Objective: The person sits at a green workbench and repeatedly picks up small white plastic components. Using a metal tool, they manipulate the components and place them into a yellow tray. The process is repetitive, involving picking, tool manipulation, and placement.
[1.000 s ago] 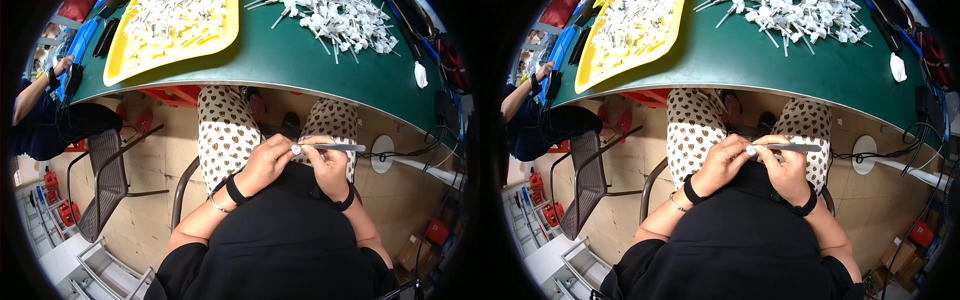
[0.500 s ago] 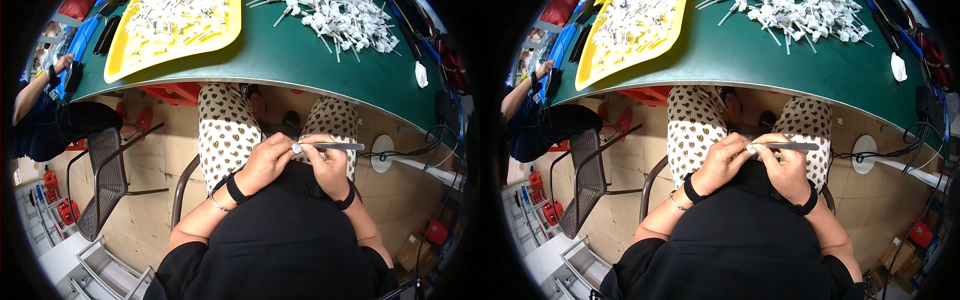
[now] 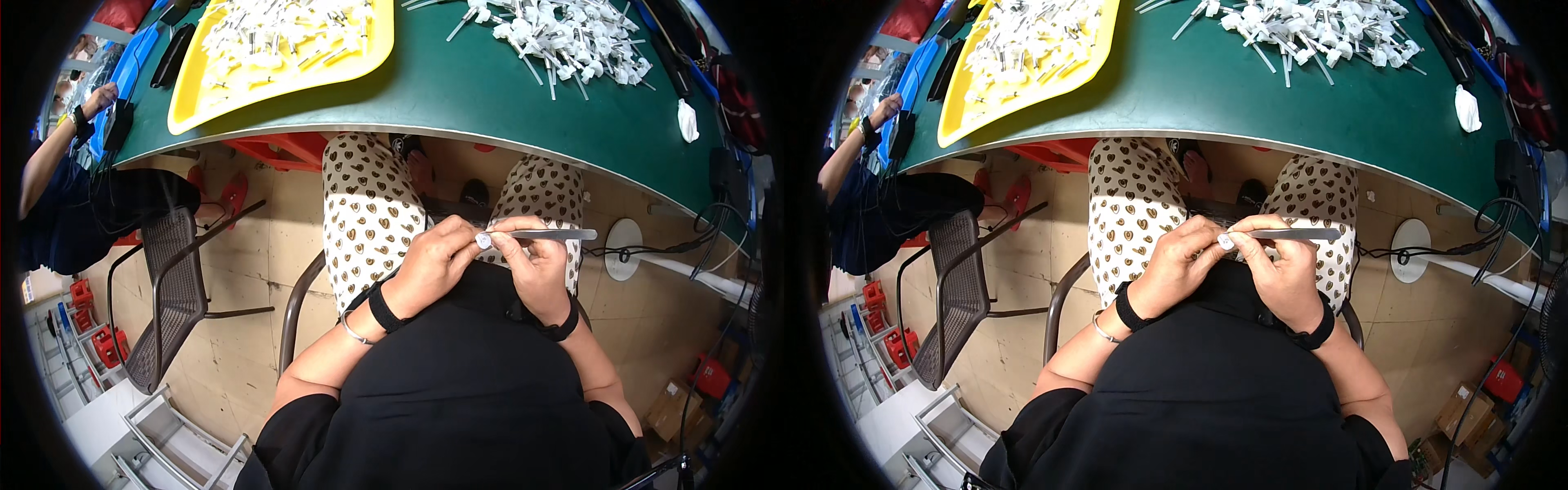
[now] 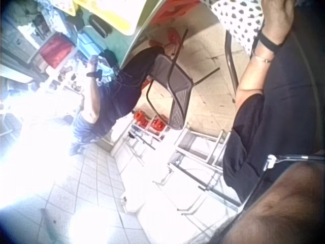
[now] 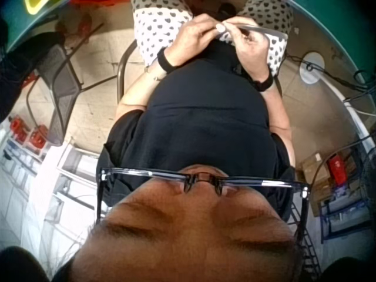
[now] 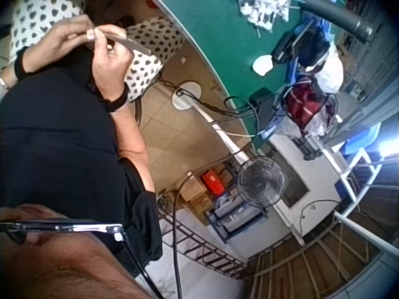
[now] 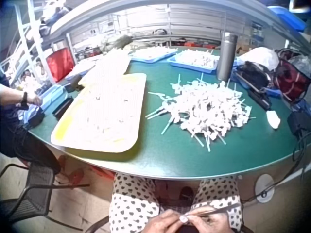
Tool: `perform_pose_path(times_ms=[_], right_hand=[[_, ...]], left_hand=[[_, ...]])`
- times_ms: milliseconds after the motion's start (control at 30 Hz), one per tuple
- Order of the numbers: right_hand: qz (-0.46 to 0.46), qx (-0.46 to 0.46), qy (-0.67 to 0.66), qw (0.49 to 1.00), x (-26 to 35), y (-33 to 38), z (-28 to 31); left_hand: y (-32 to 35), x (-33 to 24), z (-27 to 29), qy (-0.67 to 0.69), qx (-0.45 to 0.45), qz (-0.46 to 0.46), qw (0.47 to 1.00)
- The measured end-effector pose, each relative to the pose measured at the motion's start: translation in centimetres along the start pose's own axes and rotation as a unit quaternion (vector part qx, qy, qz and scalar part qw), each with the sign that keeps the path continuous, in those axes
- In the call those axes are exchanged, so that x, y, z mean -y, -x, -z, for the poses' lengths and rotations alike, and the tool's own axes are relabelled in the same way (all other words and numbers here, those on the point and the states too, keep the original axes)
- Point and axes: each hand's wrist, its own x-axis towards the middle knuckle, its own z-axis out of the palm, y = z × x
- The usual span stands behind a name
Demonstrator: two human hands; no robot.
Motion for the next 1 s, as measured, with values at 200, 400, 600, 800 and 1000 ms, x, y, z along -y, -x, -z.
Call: perform_pose_path(times_ms=[200, 400, 600, 800, 1000], right_hand=[[0.002, 0.0, 0.001, 1.0, 0.11, -0.09, -0.03], [-0.003, 0.0, -0.004, 1.0, -0.04, 0.04, 0.0], [-0.042, -0.018, -0.083, 0.995, -0.28, 0.32, 0.01], [-0.032, -0.015, -0.067, 0.997, -0.33, 0.43, -0.06], [0.011, 0.01, -0.004, 1.0, -0.35, 0.24, 0.21]], left_hand=[[-0.06, -0.1, 0.01, -0.006, -0.005, -0.003, 1.0], [0.14, 0.01, -0.04, -0.01, 0.003, 0.004, 1.0], [-0.02, -0.17, 0.0, 0.004, -0.003, 0.009, 1.0], [-0.11, -0.36, -0.04, 0.007, -0.009, 0.0, 1.0], [0.05, -0.39, -0.05, 0.01, -0.002, 0.004, 1.0]])
